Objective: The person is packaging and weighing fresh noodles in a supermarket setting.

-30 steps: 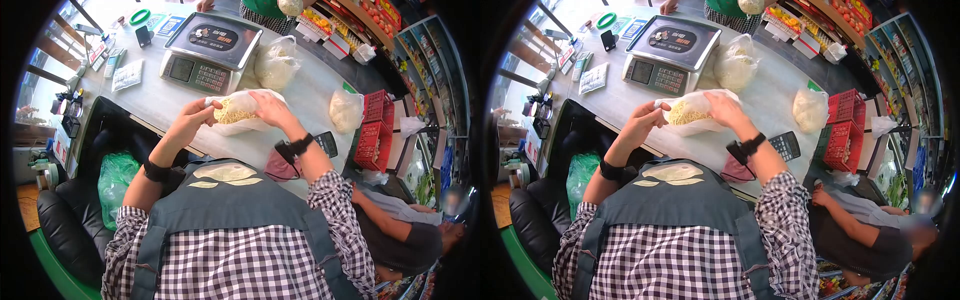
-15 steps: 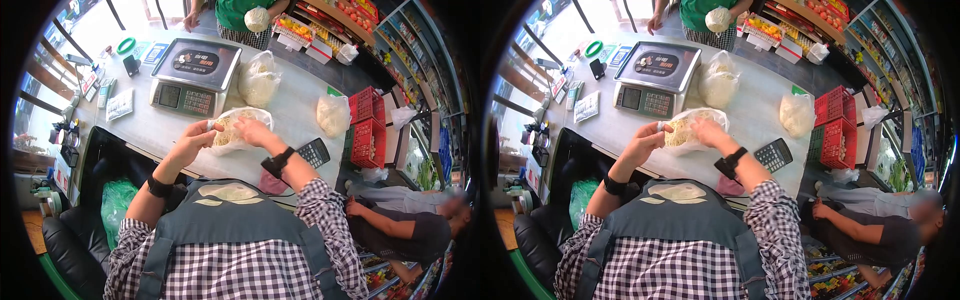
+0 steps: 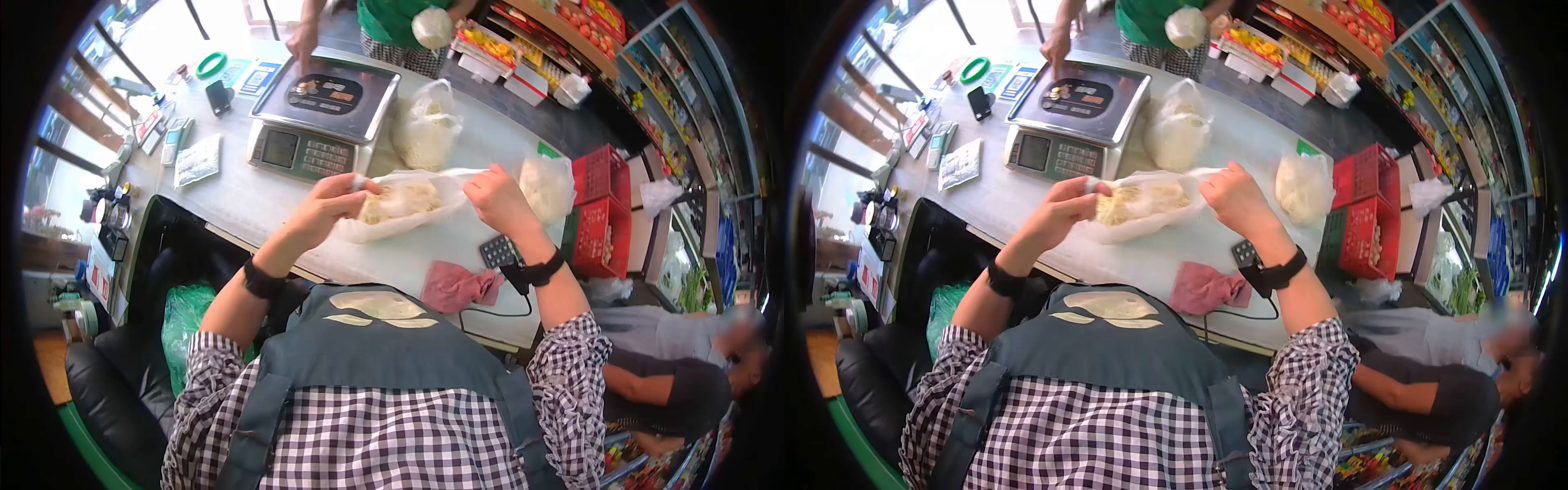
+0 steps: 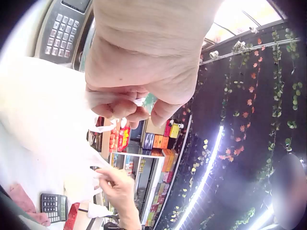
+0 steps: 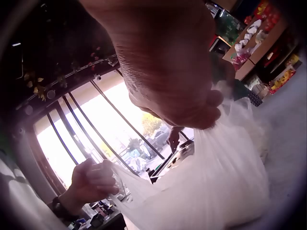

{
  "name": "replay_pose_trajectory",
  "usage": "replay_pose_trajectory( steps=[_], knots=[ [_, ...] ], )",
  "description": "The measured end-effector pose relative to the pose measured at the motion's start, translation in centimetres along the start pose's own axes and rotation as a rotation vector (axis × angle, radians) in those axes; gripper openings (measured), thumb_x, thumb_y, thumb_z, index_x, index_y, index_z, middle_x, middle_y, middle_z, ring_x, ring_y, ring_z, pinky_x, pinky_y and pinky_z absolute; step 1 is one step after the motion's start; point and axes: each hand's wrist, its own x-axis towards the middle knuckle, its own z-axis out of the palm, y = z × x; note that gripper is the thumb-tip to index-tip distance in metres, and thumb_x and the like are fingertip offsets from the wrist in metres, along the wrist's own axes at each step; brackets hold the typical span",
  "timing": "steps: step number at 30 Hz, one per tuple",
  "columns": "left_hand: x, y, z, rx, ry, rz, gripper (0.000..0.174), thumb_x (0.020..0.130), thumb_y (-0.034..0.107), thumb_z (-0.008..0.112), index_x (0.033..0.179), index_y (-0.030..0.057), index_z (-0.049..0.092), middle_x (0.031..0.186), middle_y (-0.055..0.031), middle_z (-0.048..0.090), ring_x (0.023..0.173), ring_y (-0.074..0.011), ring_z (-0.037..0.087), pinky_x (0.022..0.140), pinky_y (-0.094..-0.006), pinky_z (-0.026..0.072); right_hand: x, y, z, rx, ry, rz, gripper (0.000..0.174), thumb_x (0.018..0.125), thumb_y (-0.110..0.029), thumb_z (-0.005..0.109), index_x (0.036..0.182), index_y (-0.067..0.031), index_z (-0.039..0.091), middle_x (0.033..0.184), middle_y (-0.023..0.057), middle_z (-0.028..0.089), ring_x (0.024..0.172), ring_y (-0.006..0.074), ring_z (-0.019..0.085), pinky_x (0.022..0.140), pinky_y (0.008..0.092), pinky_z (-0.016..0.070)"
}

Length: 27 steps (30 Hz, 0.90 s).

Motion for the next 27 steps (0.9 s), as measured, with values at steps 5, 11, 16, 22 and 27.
replay_pose_trajectory(
  steps=[5,11,16,22,27],
  knots=[
    [6.1,-0.3,3.1,0.076,-0.080,0.063,0.029,0.090,0.020,0.065,0.112,0.0016,0.065,0.090,0.0013,0.060,0.080,-0.0069,0.050,0.071,-0.0227,0.0387,0.9,3.1,-2.6,0.040,0.266,0.080,0.007,0.066,-0.003,0.058,0.069,-0.0085,0.055,0.068,0.0096,0.059,0.069,0.0289,0.060,0.070,0.0409,0.0419],
    [8.1,-0.9,5.9,0.087,-0.300,0.096,0.034,0.092,0.020,0.064,0.117,-0.0020,0.059,0.100,-0.0042,0.061,0.094,-0.0131,0.057,0.084,-0.0277,0.0437,-1.5,5.3,-4.6,0.023,0.235,0.280,0.009,0.066,-0.004,0.061,0.075,-0.0056,0.060,0.073,0.0109,0.061,0.073,0.0309,0.058,0.071,0.0423,0.0422],
    [5.7,-4.4,2.2,0.143,-0.110,0.069,0.051,0.089,0.015,0.068,0.134,-0.0002,0.051,0.126,-0.0142,0.061,0.120,-0.0201,0.054,0.101,-0.0340,0.0436,1.9,1.6,-3.8,0.294,0.385,0.209,0.019,0.071,-0.002,0.067,0.090,-0.0035,0.065,0.090,0.0125,0.065,0.087,0.0323,0.060,0.082,0.0418,0.0461],
    [1.5,-4.7,-6.3,-0.335,0.448,0.054,0.027,0.095,0.017,0.059,0.118,0.0027,0.059,0.105,-0.0074,0.065,0.095,-0.0148,0.063,0.085,-0.0308,0.0517,13.7,-6.4,-1.9,0.820,0.399,0.080,0.025,0.077,-0.004,0.069,0.101,-0.0021,0.066,0.101,0.0148,0.067,0.096,0.0334,0.061,0.085,0.0415,0.0487],
    [0.6,-5.3,-13.1,-0.484,0.560,0.020,0.020,0.096,0.014,0.057,0.112,0.0028,0.059,0.099,-0.0068,0.064,0.091,-0.0146,0.063,0.082,-0.0293,0.0527,24.3,-10.0,4.5,0.906,0.325,0.063,0.026,0.077,-0.005,0.069,0.103,-0.0008,0.066,0.102,0.0153,0.067,0.097,0.0334,0.061,0.086,0.0413,0.0486]
  ],
)
